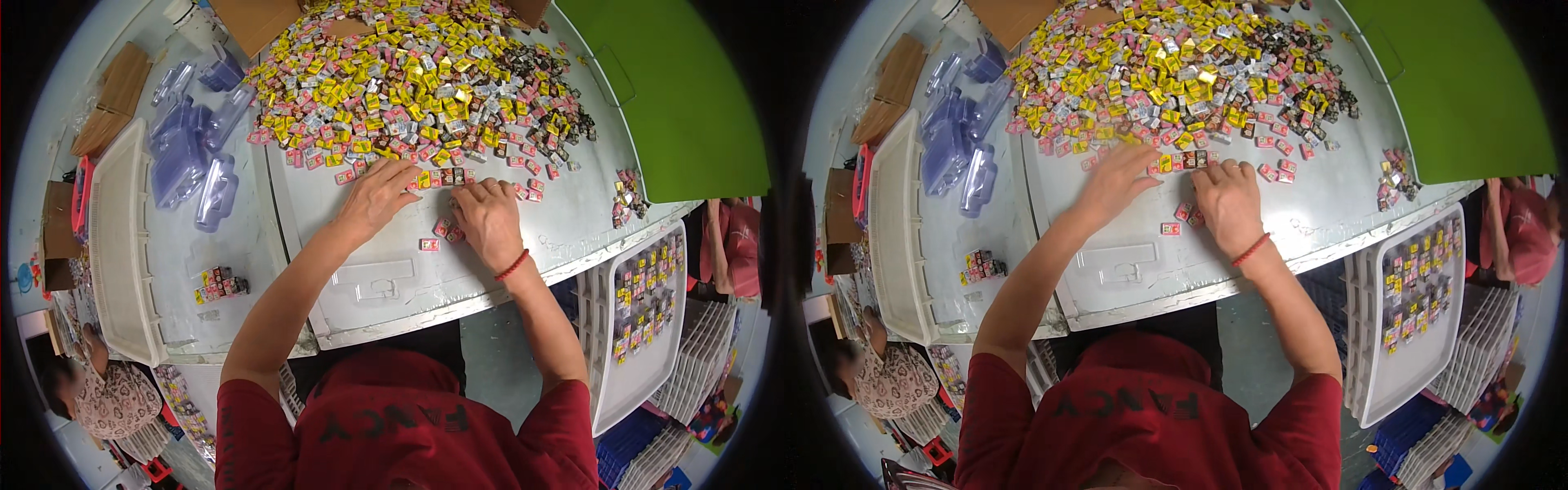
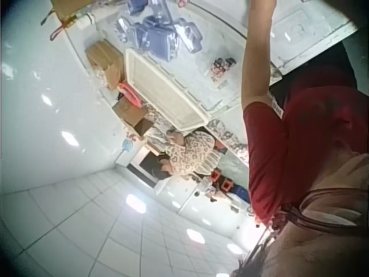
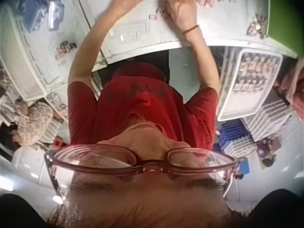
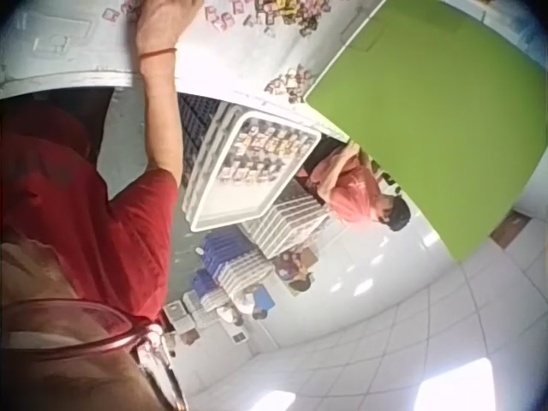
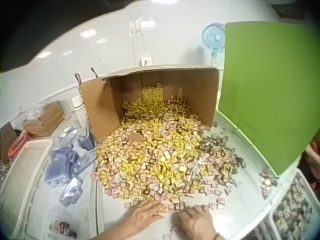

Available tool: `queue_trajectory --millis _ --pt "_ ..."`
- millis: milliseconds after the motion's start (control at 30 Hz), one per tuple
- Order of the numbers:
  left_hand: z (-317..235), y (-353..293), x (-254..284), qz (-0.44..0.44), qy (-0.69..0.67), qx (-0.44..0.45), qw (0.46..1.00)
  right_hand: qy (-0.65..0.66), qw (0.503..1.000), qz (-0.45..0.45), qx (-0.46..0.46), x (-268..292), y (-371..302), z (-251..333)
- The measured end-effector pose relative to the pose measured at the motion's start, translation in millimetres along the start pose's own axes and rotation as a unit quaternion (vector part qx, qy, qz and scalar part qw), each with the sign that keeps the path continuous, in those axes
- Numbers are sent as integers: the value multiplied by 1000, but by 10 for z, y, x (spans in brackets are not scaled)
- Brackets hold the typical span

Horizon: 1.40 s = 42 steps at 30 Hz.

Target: Sorting and aligning small rectangular toy pieces on a workbench for packaging.

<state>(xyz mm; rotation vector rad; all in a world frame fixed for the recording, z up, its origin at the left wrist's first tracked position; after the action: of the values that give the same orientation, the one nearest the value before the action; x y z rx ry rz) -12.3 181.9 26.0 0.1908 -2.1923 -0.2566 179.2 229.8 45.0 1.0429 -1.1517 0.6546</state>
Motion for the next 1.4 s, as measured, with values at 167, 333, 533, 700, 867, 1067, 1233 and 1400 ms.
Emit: queue_trajectory --millis 167,333,533,700,867,1067,1233,1400 --pt "7 -20 3 -6 3 -4 1000 111 974 -149 -127 176 -34 -310" --pt "25 -7 -73 -6 3 2 1000 163 959 -49 -228 -35 -46 -532" --pt "4 29 -35 17 -10 17 1000 164 973 -80 -141 -79 -87 -562" --pt "-13 69 -50 12 4 8 1000 206 977 34 -42 93 -20 -703" --pt "13 43 -132 10 -7 5 1000 198 978 61 -14 9 54 -681" --pt "80 -14 -158 -3 -7 12 1000 246 966 62 -42 -75 60 -602" --pt "87 37 -200 -17 12 -5 1000 257 962 89 2 -9 122 -648" --pt "129 84 -227 -24 -10 -13 1000 321 941 105 1 -8 263 -695"
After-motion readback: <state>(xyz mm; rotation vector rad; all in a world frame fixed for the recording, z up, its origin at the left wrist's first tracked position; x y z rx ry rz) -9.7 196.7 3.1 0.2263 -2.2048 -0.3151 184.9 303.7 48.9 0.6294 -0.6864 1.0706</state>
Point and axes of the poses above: each hand's wrist, its own y-axis towards the middle knuckle, its own x-axis out of the back of the hand, z = x × y, the point moved 2 cm from there along y, towards the middle knuckle, and after that the axes turned 15 degrees about x, right-handed, at the moved point
